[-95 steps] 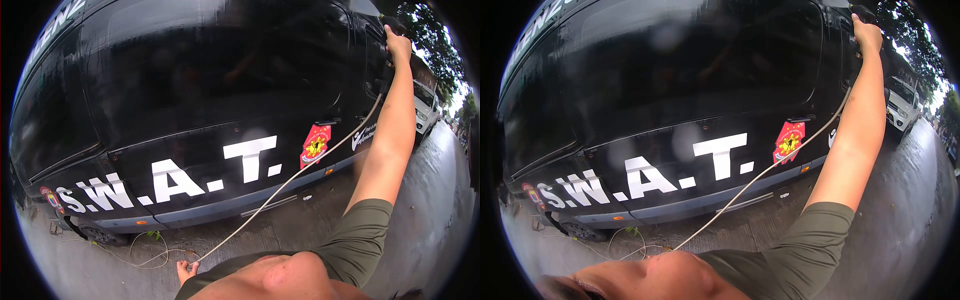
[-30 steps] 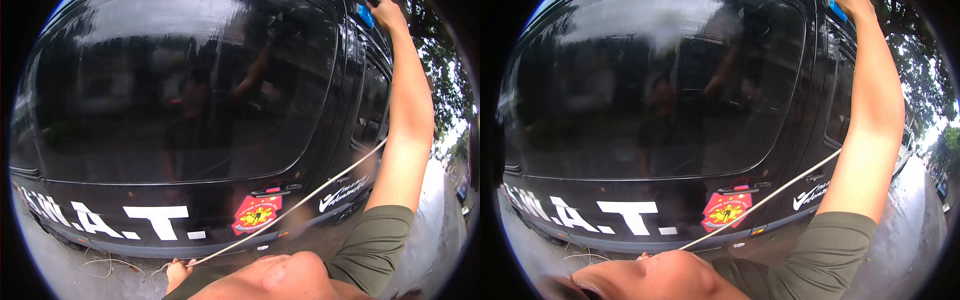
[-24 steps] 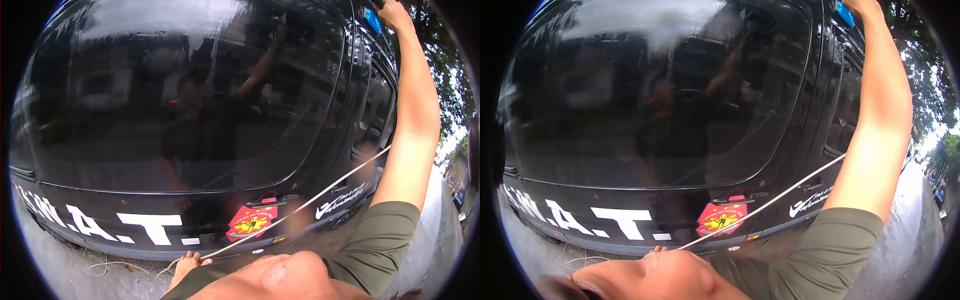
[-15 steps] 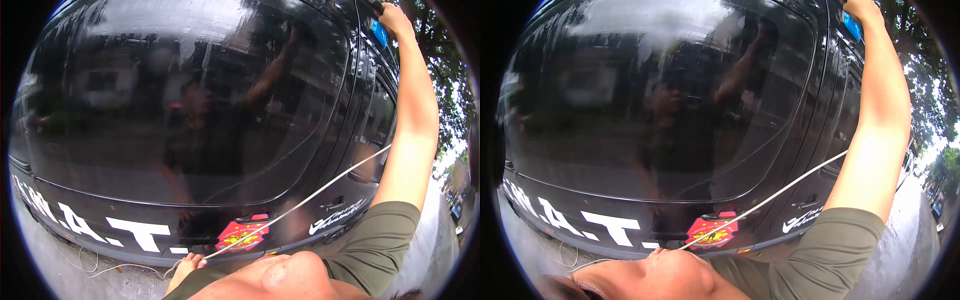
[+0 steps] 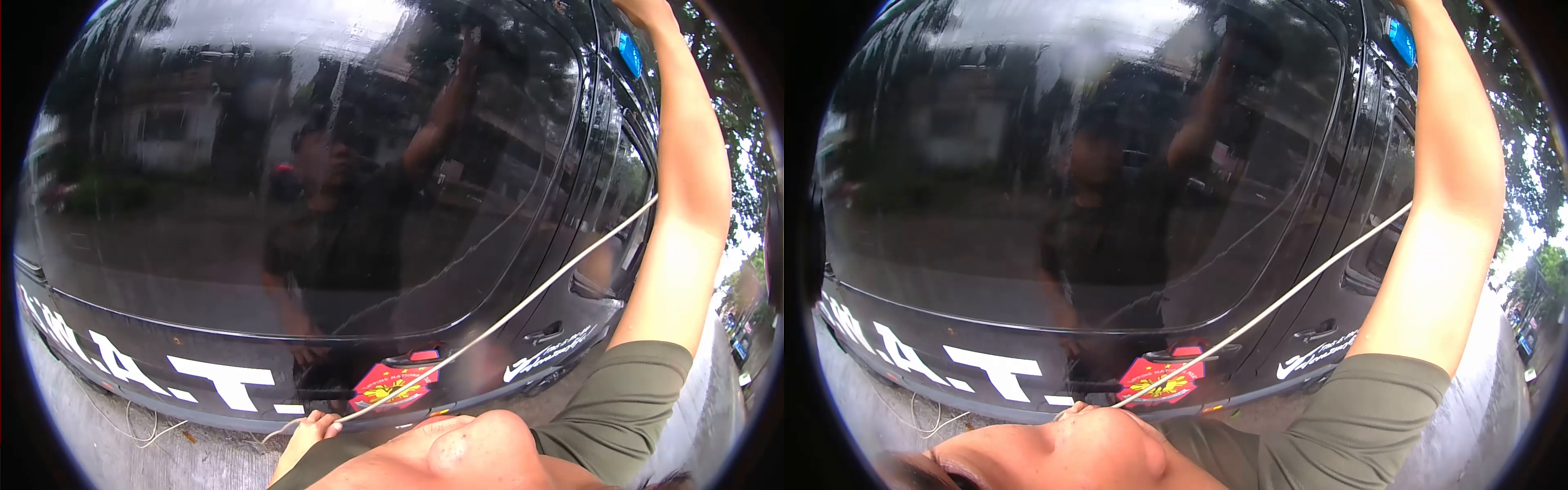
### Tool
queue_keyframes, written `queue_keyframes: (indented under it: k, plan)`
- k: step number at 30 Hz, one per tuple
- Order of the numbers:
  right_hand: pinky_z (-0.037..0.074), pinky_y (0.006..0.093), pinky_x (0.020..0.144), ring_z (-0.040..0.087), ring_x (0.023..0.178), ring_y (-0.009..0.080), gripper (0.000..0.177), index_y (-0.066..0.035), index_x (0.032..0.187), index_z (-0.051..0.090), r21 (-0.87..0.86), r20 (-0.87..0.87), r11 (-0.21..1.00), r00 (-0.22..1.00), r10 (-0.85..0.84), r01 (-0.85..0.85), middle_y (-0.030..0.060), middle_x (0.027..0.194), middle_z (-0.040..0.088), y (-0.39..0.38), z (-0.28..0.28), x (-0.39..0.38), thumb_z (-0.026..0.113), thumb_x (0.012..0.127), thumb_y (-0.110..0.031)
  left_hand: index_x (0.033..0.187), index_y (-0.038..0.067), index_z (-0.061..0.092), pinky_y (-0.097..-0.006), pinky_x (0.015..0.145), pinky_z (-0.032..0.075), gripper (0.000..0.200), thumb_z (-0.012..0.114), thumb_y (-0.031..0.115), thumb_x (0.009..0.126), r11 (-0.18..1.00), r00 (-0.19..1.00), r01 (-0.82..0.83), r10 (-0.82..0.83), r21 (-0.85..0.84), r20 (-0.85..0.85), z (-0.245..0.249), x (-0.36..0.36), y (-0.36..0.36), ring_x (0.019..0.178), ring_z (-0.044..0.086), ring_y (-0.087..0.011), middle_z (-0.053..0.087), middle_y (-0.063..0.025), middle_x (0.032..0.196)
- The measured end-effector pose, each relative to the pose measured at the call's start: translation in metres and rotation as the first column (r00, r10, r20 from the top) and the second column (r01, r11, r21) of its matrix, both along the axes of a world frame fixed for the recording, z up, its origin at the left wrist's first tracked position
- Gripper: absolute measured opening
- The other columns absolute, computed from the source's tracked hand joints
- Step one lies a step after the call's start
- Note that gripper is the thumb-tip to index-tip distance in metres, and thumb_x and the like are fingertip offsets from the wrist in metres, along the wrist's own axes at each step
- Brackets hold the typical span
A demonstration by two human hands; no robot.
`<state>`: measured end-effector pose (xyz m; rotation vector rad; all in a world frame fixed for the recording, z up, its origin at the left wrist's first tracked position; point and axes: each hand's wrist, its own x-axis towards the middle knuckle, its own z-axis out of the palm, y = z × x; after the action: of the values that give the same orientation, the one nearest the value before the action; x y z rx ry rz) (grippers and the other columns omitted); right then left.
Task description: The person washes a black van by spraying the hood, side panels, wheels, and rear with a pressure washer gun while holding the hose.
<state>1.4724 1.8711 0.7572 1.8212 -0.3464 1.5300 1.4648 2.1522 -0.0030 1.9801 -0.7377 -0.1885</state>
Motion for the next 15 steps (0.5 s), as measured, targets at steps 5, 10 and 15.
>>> queue_keyframes:
  k: [5, 10, 15]
  plan:
    - [0.060, 0.0461, 0.083, 0.074, 0.094, 0.0411, 0.027, -0.003, 0.098, 0.076, -0.020, -0.041, 1.000, 0.999, -0.023, 0.022, 0.0233, 0.099, 0.076, 0.021, -0.003, 0.003, 0.070, 0.076, -0.017, 0.120, 0.007, 0.073, -0.0527, 0.088, 0.056, 0.031, 0.065, 0.032, 0.103, 0.999, 0.998, 0.042, -0.043, -0.021, -0.043, -0.008, 0.003, 0.005, 0.101, 0.068, -0.0461, 0.067, -0.0237, 0.109]
    - [0.059, 0.0438, 0.080, 0.076, 0.087, 0.0347, 0.027, -0.003, 0.103, 0.077, 0.011, -0.037, 0.997, 0.997, -0.070, 0.071, 0.0207, 0.097, 0.078, 0.008, -0.003, -0.006, 0.075, 0.080, -0.018, 0.119, 0.006, 0.073, -0.0528, 0.088, 0.056, 0.032, 0.066, 0.032, 0.102, 0.997, 0.997, 0.071, -0.072, -0.019, -0.038, -0.012, 0.001, 0.012, 0.101, 0.068, -0.0463, 0.066, -0.0243, 0.109]
    - [0.056, 0.0448, 0.090, 0.074, 0.097, 0.0363, 0.051, -0.004, 0.108, 0.078, -0.125, -0.024, 0.974, 0.981, -0.191, 0.187, 0.0203, 0.101, 0.077, -0.099, 0.047, -0.026, 0.076, 0.087, -0.050, 0.118, 0.006, 0.074, -0.0528, 0.088, 0.056, 0.032, 0.067, 0.033, 0.101, 0.995, 0.995, 0.100, -0.100, -0.004, -0.029, -0.020, -0.002, 0.022, 0.101, 0.068, -0.0466, 0.066, -0.0250, 0.109]
